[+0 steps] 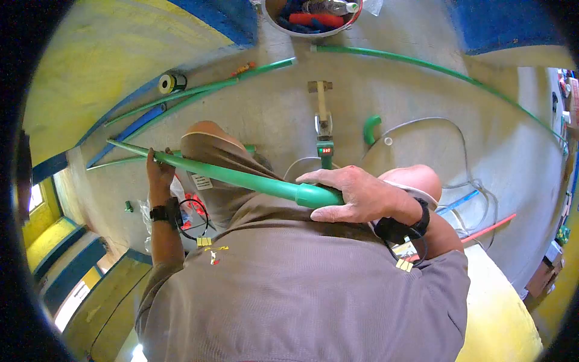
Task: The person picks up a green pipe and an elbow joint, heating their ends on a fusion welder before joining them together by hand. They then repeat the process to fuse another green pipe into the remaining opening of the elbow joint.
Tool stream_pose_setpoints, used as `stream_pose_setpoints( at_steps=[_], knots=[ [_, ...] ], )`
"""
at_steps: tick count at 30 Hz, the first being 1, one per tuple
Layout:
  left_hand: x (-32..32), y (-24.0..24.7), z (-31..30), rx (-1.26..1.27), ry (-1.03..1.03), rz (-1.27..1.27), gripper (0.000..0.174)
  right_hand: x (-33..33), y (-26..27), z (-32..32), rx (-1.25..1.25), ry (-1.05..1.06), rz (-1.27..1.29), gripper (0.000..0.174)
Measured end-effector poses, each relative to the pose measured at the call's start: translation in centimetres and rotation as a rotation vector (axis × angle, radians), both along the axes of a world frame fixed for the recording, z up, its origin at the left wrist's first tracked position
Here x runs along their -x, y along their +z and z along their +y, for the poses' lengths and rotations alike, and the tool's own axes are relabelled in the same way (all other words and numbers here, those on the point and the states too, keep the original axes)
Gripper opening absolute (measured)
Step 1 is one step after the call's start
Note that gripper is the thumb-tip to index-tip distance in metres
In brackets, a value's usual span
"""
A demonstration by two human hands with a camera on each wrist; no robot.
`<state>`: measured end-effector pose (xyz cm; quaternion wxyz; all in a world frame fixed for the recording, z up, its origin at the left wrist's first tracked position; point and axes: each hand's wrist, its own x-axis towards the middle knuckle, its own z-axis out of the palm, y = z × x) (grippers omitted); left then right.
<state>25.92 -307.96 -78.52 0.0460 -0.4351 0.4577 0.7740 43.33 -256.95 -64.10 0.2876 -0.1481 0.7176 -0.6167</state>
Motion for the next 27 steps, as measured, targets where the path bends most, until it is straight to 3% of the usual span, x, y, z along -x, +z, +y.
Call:
stream_pose_setpoints(
  at_steps=[4,7,8,11,15,19,24,27],
  knots=[
    [1.1,-2.6,-1.6,0.012,0.042,0.072,0.026,-0.1,0.5,-0.6,-0.062,-0.03,-0.025,0.054],
    [0.3,-4.0,-2.2,-0.018,-0.108,0.164,0.023,-0.7,0.3,-1.0,-0.082,-0.089,-0.038,0.051],
    [0.8,-2.4,0.4,0.018,0.12,0.08,0.024,-0.7,0.0,-1.1,-0.07,-0.076,-0.054,0.049],
    [0.8,-0.9,1.5,0.051,-0.023,0.058,0.023,-0.1,1.5,-1.0,-0.127,-0.041,-0.122,0.043],
    [1.6,-0.1,2.0,0.035,-0.014,0.055,0.019,-0.3,1.0,-1.3,0.012,-0.073,-0.004,0.038],
    [1.7,-1.6,-0.6,-0.017,-0.08,0.118,0.018,-0.6,-0.6,-1.5,-0.089,-0.026,0.047,0.034],
    [1.5,1.4,0.9,0.034,0.055,0.183,0.025,-0.5,-1.0,-0.3,-0.063,-0.03,0.037,0.031],
    [2.3,2.7,0.1,0.14,-0.012,0.289,0.028,-0.6,-2.8,0.4,-0.024,-0.113,0.164,0.026]
  ],
)
